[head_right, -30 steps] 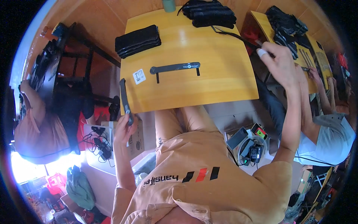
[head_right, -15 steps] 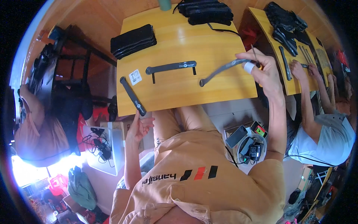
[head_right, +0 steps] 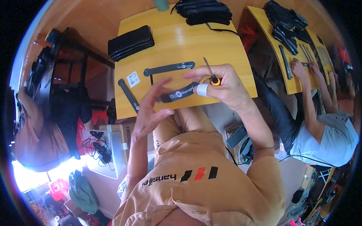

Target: The recorder is threading a black strap through a plastic component and adjusting it with a small tool.

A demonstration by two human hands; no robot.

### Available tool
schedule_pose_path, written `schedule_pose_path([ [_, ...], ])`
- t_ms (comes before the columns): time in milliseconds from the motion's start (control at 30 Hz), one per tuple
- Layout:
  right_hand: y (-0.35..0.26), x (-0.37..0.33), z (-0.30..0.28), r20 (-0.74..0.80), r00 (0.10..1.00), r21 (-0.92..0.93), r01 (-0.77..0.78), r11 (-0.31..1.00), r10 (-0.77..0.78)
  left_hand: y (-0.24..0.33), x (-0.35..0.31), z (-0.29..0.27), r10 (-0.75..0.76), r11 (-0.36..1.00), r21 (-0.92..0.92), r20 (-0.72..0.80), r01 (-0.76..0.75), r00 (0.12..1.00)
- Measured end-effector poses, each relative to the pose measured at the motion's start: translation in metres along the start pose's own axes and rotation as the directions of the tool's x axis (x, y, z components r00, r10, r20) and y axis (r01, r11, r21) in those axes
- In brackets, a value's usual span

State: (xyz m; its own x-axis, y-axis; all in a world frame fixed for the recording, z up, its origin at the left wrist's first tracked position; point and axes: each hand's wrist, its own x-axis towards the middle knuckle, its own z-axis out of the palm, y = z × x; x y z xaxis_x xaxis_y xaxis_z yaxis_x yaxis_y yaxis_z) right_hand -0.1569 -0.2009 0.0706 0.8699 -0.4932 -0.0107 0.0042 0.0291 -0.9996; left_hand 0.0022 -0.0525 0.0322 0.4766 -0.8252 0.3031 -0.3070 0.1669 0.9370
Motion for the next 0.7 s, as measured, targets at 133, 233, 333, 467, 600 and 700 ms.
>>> schedule_pose_path([
  [133, 0.033, 0.001, -0.011, -0.215, 0.976, 0.0, -0.034, 0.999, 0.033, -0.025, -0.002, -0.018, -0.465, 0.781, -0.165, 0.489, 0.602, 0.738],
  [233, 0.057, -0.002, -0.016, -0.287, 0.946, 0.08, -0.134, 0.988, 0.152, -0.049, -0.011, -0.036, -0.494, 0.759, -0.171, 0.476, 0.628, 0.727],
  [333, 0.082, 0.004, -0.021, -0.323, 0.903, 0.123, -0.257, 0.959, 0.284, -0.065, -0.01, -0.051, -0.487, 0.809, -0.085, 0.459, 0.582, 0.743],
  [467, 0.103, 0.02, -0.023, -0.339, 0.876, 0.219, -0.281, 0.934, 0.343, -0.088, 0.003, -0.062, -0.571, 0.792, -0.072, 0.267, 0.607, 0.777],
  [600, 0.121, 0.045, -0.021, -0.321, 0.867, 0.281, -0.296, 0.913, 0.38, -0.107, 0.024, -0.069, -0.584, 0.802, -0.071, 0.122, 0.594, 0.803],
  [700, 0.132, 0.065, -0.021, -0.356, 0.853, 0.301, -0.282, 0.911, 0.382, -0.126, 0.038, -0.073, -0.599, 0.798, -0.089, -0.013, 0.596, 0.8],
])
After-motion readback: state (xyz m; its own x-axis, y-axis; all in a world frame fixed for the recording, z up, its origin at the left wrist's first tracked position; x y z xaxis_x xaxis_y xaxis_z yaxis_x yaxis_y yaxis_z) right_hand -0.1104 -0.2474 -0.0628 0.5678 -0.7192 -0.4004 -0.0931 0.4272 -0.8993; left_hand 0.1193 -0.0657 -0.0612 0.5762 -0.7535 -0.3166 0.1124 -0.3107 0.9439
